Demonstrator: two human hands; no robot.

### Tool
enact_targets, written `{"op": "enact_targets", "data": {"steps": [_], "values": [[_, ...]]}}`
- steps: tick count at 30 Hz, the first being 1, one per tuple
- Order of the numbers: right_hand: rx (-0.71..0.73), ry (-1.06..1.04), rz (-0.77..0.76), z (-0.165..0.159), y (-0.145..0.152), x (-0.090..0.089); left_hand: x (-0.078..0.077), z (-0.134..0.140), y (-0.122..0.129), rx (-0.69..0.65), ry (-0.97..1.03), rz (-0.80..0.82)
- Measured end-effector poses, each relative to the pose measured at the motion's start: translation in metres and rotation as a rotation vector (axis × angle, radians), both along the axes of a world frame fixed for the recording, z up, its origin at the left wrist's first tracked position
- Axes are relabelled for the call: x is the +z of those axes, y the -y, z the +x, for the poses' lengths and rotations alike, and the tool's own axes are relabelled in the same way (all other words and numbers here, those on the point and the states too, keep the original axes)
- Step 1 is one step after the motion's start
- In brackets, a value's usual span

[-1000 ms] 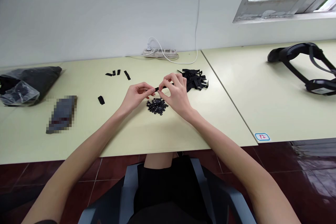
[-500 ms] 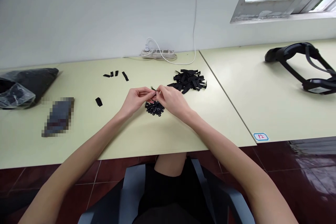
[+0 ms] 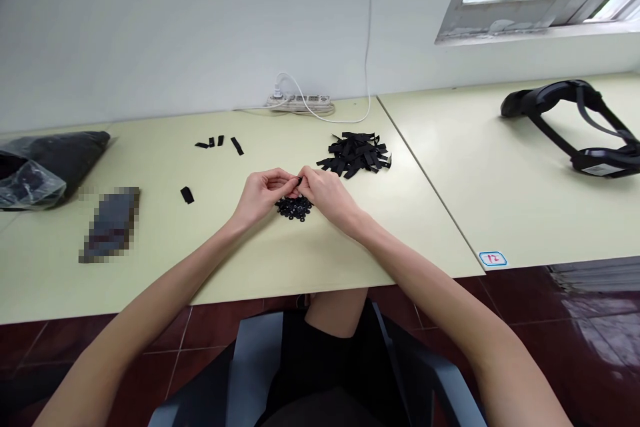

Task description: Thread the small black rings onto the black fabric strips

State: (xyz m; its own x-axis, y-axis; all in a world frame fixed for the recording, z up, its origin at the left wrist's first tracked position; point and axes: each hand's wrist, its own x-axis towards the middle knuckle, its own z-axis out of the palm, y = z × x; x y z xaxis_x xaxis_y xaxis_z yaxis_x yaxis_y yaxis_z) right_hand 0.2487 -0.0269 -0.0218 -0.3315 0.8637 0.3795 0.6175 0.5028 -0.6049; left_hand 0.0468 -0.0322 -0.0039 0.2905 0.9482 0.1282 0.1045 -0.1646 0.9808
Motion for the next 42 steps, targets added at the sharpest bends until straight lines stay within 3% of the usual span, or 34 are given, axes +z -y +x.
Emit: {"op": "enact_targets", "data": {"steps": [7,13,17,23,27,32,42], "values": [[-0.059,-0.055,0.039,0.004,-0.003,0.011,0.009,-0.013,-0.012,0.041,-0.011,-0.01],[0.19,-0.066,-0.094,0.014,-0.007,0.012,0.008,-0.017,-0.019,0.039,0.059,-0.09],[0.266,-0.048,-0.07,0.006,-0.002,0.006,0.006,-0.017,-0.02,0.023,0.055,-0.095],[0.119,-0.107,0.109,0.004,0.002,0.009,0.009,-0.018,-0.018,0.039,0.012,-0.066],[0.08,-0.07,0.237,0.007,-0.001,0.013,0.013,-0.017,-0.016,-0.055,-0.024,-0.12],[0.156,-0.046,0.228,0.011,-0.005,0.009,0.02,-0.02,-0.012,-0.176,-0.047,-0.185],[0.235,0.102,0.208,0.015,-0.002,0.007,0.013,-0.033,-0.021,-0.186,-0.183,-0.16]]}}
